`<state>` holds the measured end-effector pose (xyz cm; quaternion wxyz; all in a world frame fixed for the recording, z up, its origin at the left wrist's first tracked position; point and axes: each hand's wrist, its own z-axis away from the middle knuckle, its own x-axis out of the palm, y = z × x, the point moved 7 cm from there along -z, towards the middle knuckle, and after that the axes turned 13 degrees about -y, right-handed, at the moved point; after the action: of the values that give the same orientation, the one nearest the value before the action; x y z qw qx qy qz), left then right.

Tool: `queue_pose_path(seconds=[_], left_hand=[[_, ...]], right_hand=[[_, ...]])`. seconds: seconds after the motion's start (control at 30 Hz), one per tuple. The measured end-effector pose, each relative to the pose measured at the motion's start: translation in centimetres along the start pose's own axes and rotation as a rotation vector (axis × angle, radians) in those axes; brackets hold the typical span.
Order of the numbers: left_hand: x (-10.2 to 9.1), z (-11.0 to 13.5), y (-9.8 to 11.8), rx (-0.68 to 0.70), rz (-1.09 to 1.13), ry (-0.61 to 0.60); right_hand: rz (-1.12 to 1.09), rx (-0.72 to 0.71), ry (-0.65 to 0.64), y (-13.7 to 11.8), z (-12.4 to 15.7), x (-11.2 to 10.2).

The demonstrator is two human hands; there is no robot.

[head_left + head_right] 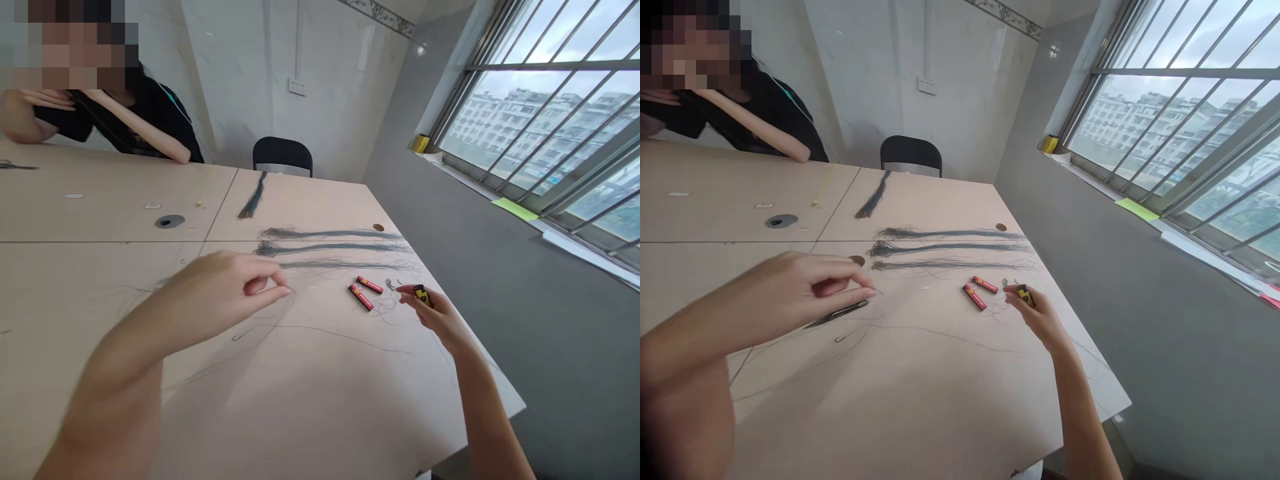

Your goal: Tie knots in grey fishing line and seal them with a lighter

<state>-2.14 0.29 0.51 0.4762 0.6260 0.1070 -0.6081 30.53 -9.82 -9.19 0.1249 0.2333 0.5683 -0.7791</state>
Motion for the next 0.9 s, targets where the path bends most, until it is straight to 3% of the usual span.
queue_pose_path(seconds=[0.13,0.23,0.4,0.7,0.9], left_hand=[[1.6,-1.3,0.3,0.063,0.243,-0.047],[2.2,-1.4,1.0,0.079,0.322,-0.101],[1.7,-0.8,1.6,0.092,0.378,-0.058],[1.6,-0.4,1.8,0.106,0.392,-0.036],[1.8,-0.6,1.6,0.116,0.379,-0.034]], right_hand=[[-0.067,-0.412,-0.103,-10.4,2.4,4.2],[0.008,-0.575,-0.196,-14.6,3.3,7.1],[0.041,-0.568,-0.242,-15.0,2.8,9.2],[-0.061,-0.579,-0.332,-15.1,2.8,9.3],[-0.076,-0.607,-0.304,-15.0,2.5,9.2]])
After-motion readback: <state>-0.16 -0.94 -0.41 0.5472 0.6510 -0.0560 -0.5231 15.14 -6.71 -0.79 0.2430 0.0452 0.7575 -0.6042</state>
